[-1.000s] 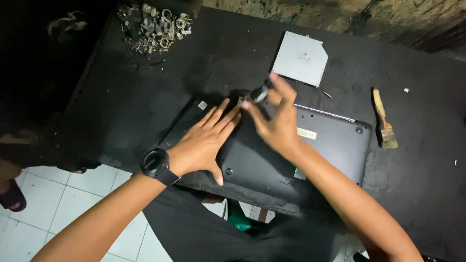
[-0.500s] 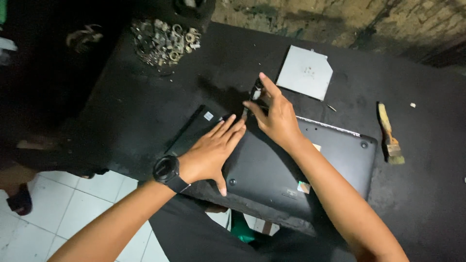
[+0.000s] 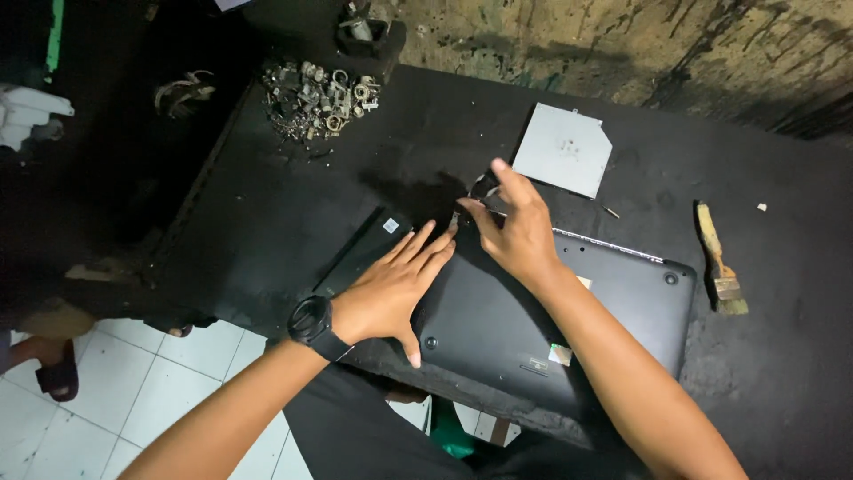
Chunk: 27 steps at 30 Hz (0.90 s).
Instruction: The person cleans a laptop hard drive with a brush, then uses a screwdriver to remove screws from the drive and the laptop's back cover. They place the hard drive aside and remove the back cover to reveal the internal components.
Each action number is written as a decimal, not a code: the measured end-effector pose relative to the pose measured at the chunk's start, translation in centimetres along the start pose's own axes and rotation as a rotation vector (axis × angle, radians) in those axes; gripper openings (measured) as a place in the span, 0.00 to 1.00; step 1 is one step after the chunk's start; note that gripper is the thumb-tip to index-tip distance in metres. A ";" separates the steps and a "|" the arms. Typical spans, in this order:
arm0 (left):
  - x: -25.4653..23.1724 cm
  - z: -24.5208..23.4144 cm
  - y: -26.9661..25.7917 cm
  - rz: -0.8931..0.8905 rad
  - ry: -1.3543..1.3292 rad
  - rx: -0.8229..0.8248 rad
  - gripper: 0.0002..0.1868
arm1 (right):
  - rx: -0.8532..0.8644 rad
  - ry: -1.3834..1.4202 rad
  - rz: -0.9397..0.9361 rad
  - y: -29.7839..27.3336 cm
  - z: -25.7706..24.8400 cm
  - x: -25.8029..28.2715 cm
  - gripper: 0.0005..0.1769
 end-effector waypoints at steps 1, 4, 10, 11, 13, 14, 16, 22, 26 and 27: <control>0.0 -0.3 -0.3 -0.023 -0.050 -0.003 0.88 | -0.016 0.016 -0.017 0.4 -0.6 1.0 0.39; -0.1 -2.4 -1.4 -0.091 -0.210 -0.070 0.81 | -0.011 -0.014 -0.104 0.5 -1.2 1.9 0.35; 0.9 -7.2 -3.1 -0.268 -0.820 -0.728 0.44 | 0.104 0.030 -0.303 0.0 0.2 5.6 0.21; 0.7 -7.5 -2.8 -0.218 -0.973 -0.827 0.37 | 0.149 0.055 -0.340 -0.5 0.7 6.0 0.19; 1.1 -7.0 -2.5 -0.261 -1.029 -0.898 0.27 | 0.216 0.073 -0.320 -0.6 1.3 6.4 0.21; 1.5 -6.6 -2.7 -0.309 -1.085 -0.967 0.20 | 0.283 0.094 -0.298 -0.8 1.8 6.5 0.23; 2.4 -6.5 -4.0 -0.375 -1.089 -1.070 0.15 | 0.319 0.081 -0.275 1.3 0.5 9.0 0.22; 3.5 -2.1 -9.1 -0.712 -1.132 -1.101 0.20 | 0.575 -0.053 -0.244 0.3 2.5 8.3 0.20; -0.3 0.9 -10.5 -0.655 -1.308 -0.846 0.20 | 0.659 -0.129 -0.419 -1.1 4.0 8.4 0.21; -1.1 1.6 -10.9 -0.652 -1.310 -0.842 0.20 | 0.659 -0.133 -0.415 -1.2 4.4 8.2 0.21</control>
Point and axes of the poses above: each hand's wrist, its own y-axis towards the middle knuckle, its own z-axis out of the palm, x = y × z, the point moved 9 cm from there along y, towards the middle knuckle, and after that the axes turned 7 degrees about y, right-handed, at the moved point
